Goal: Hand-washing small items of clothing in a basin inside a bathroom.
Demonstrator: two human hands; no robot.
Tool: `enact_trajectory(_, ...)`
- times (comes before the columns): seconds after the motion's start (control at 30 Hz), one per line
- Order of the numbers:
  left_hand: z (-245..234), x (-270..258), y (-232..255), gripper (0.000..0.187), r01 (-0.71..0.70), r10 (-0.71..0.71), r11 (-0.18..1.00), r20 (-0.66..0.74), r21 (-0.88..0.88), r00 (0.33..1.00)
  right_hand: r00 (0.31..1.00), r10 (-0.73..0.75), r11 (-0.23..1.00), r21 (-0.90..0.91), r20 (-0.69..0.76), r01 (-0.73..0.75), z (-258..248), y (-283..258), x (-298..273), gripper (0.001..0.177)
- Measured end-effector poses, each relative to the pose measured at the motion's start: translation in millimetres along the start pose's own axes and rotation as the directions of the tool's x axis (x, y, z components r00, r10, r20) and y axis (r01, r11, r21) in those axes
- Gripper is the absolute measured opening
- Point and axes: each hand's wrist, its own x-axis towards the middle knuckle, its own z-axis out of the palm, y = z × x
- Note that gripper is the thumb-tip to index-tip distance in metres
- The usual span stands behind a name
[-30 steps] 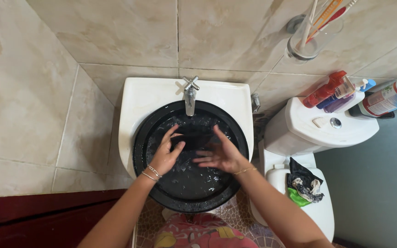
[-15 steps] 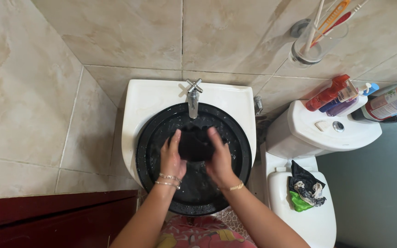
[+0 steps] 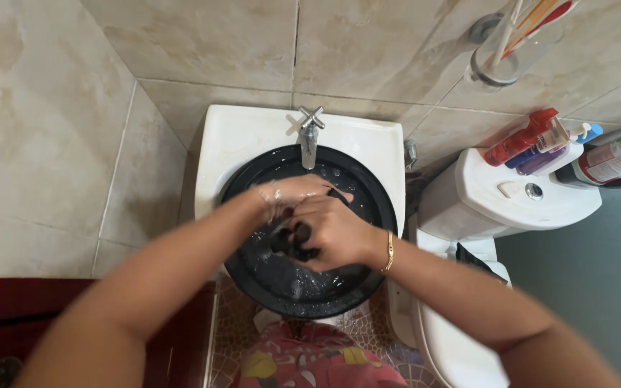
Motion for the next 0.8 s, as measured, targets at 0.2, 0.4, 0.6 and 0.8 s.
enact_trajectory(0.2, 30, 33, 23, 0.034, 0.243, -0.289, 0.408, -0.128, 0.880, 0.949, 0.779, -0.118, 0.963, -0.121, 0.616, 0.242, 48, 17, -8, 0.021)
enact_trajectory(0.4, 33, 67, 17, 0.042, 0.269, -0.166, -0.043, -0.272, 0.962, 0.948, 0.645, 0.135, 0.953, -0.277, 0.752, 0.124, 103, 81, -43, 0.011)
enact_trajectory(0.6, -64, 68, 41, 0.062, 0.127, 0.203, 0.308, -0.195, 0.943, 0.959, 0.908, -0.060, 0.860, -0.441, 0.415, 0.258, 21, 76, -9, 0.014)
enact_trajectory(0.8, -134, -30, 94, 0.073, -0.017, 0.326, 0.914, -0.707, 0.406, 0.627, 0.964, 0.115, 0.888, -0.411, -0.238, -0.207, -28, 73, 7, 0.032)
